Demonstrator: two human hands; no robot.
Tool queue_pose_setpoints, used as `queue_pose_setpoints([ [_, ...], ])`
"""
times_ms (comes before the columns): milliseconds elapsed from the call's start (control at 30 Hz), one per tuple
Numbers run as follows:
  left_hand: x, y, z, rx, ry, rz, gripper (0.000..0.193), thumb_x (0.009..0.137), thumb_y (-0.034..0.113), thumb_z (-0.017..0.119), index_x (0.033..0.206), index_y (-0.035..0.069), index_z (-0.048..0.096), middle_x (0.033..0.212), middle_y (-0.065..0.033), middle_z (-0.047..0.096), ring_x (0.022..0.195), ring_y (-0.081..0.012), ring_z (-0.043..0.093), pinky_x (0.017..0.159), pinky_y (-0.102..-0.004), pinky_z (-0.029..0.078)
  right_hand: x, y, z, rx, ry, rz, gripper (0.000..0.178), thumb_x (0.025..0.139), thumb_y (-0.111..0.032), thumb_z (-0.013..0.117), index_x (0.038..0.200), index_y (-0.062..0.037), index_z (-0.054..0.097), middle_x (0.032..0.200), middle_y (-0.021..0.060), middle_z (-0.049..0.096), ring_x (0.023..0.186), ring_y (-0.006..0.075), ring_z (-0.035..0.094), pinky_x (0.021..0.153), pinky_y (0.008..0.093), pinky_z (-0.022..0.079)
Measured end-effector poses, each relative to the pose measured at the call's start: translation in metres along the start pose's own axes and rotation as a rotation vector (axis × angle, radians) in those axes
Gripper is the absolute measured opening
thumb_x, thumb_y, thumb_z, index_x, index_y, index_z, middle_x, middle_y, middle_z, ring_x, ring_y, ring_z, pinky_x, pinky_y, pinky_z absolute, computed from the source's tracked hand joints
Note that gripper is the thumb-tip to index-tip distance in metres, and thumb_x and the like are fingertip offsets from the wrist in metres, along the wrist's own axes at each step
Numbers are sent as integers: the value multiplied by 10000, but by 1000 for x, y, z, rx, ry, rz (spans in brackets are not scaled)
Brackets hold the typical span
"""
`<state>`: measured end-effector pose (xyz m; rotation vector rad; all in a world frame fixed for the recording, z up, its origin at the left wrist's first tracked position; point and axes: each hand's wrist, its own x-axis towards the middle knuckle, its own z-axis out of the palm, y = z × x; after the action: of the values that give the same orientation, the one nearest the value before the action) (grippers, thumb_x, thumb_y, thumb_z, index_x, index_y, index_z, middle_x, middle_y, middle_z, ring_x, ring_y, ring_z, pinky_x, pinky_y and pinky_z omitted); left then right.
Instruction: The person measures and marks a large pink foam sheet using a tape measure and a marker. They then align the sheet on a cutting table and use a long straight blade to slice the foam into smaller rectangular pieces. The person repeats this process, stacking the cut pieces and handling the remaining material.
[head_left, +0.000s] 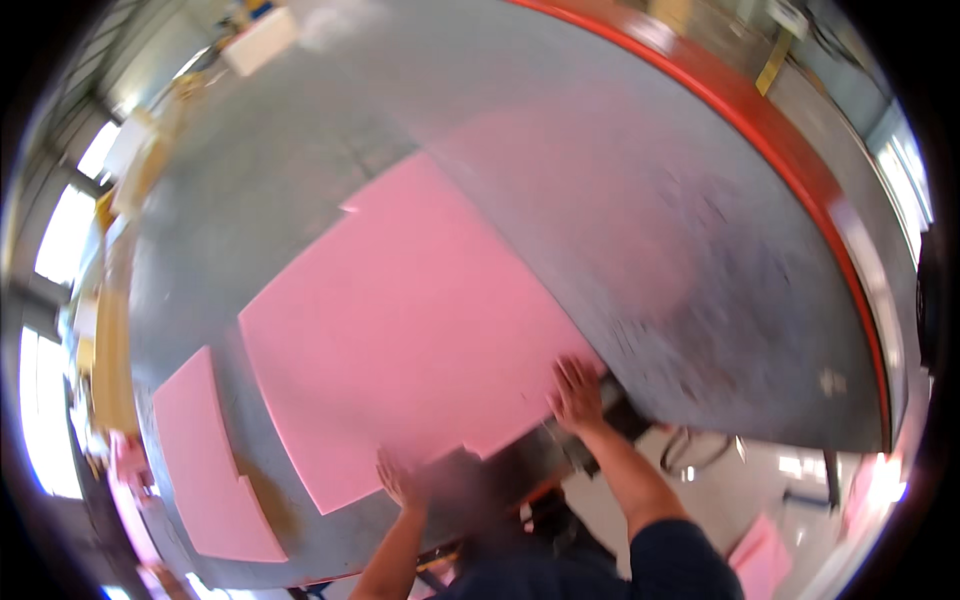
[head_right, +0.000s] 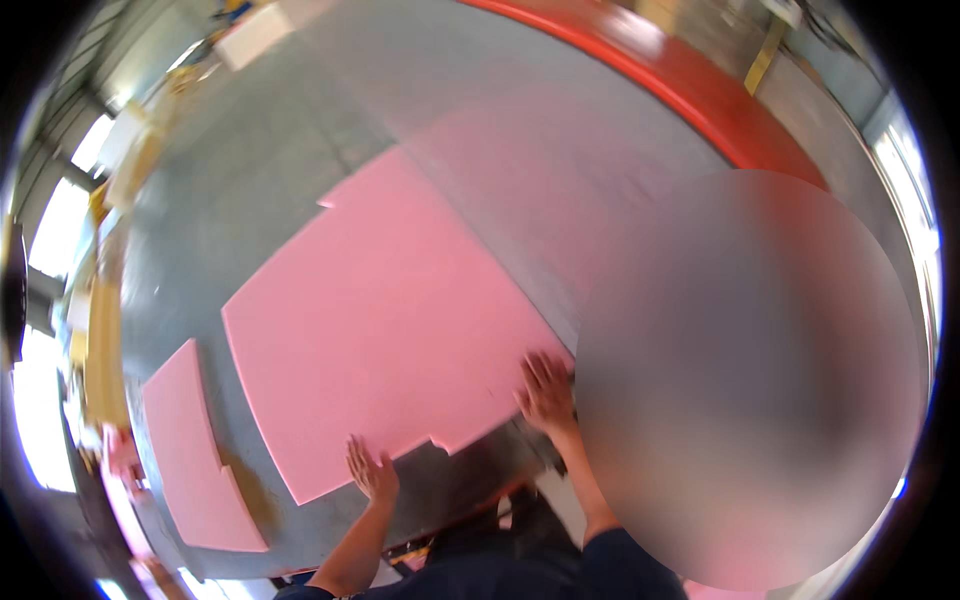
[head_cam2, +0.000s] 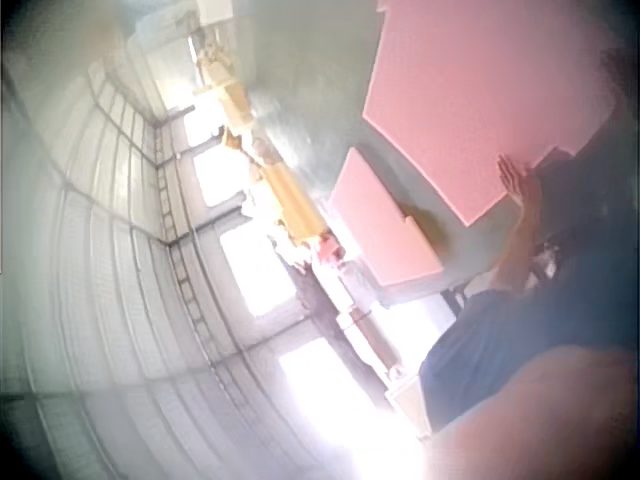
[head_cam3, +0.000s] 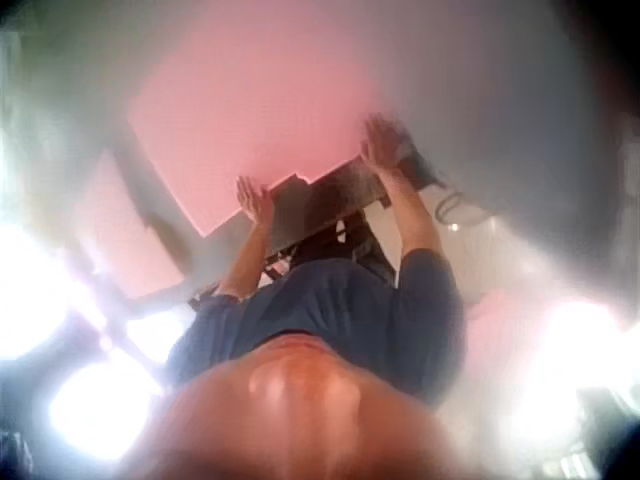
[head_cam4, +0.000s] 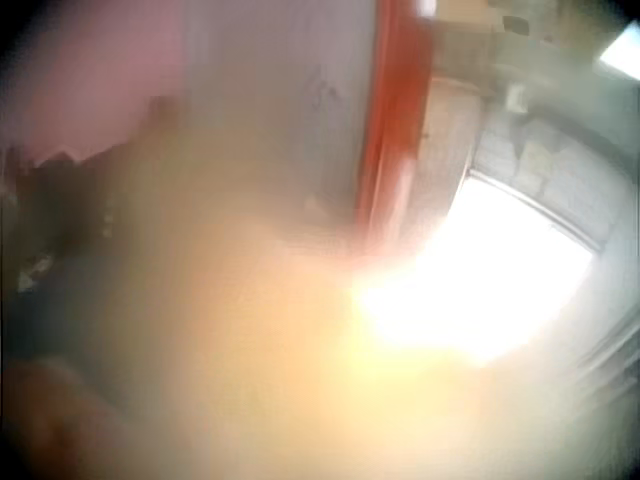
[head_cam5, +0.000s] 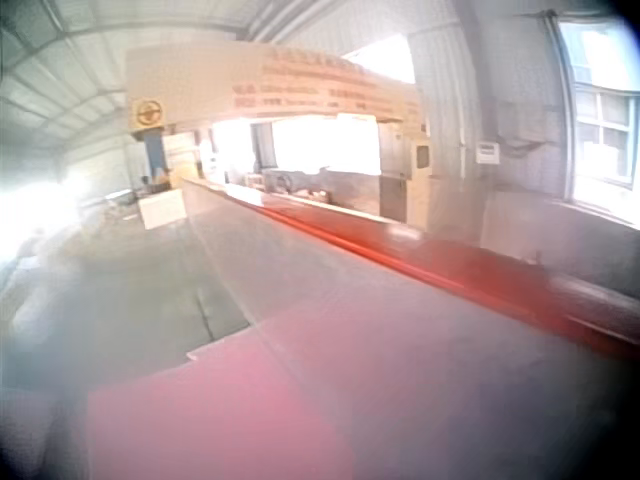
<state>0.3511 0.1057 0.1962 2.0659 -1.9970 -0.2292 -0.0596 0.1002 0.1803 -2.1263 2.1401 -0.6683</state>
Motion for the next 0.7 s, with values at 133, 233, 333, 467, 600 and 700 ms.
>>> queue_pose_setpoints([
  [133, 5, 16, 5, 62, -15, -15, 668, 930, 261, 567, 1515, 34, 338, 1599, -202, 317, 1496, -409, 250, 1221, -559, 128, 3, -10, 0, -11, -52, 14, 661, 881, -381, 607, 1432, -32, 497, 1502, 178, 464, 1419, 406, 384, 1151, 617, 256],
  [233, 2, 13, 13, 54, -8, -68, 663, 942, 288, 525, 1517, 24, 327, 1595, -220, 313, 1495, -425, 242, 1215, -580, 112, 9, -11, 2, -39, -94, 2, 674, 873, -381, 604, 1441, -38, 489, 1511, 175, 456, 1425, 405, 374, 1160, 611, 238],
  [333, -4, 15, 19, 46, 32, -36, 649, 950, 307, 490, 1507, 8, 340, 1584, -229, 327, 1491, -426, 251, 1209, -583, 119, 9, -7, 1, -64, -137, 14, 672, 889, -395, 567, 1446, -30, 479, 1518, 182, 444, 1429, 411, 367, 1170, 608, 219],
  [467, -4, 17, 23, 52, 47, -47, 641, 953, 314, 472, 1495, -7, 358, 1568, -237, 348, 1481, -430, 269, 1205, -584, 129, 11, -5, 3, -72, -124, 15, 668, 897, -403, 544, 1444, -25, 479, 1517, 186, 443, 1428, 417, 365, 1172, 611, 211],
  [600, -6, 18, 19, 20, 50, -63, 642, 951, 317, 474, 1492, -10, 362, 1560, -241, 357, 1470, -438, 286, 1202, -587, 135, 3, -6, -1, -84, -127, 23, 668, 882, -390, 562, 1440, -32, 486, 1507, 180, 454, 1427, 416, 364, 1171, 616, 211],
  [700, -2, 19, 14, 23, 86, -37, 641, 947, 313, 477, 1492, -3, 362, 1557, -238, 362, 1467, -436, 292, 1201, -590, 137, 5, -10, 2, -87, -77, 7, 665, 875, -381, 565, 1438, -35, 486, 1501, 175, 460, 1427, 414, 367, 1171, 616, 215],
])
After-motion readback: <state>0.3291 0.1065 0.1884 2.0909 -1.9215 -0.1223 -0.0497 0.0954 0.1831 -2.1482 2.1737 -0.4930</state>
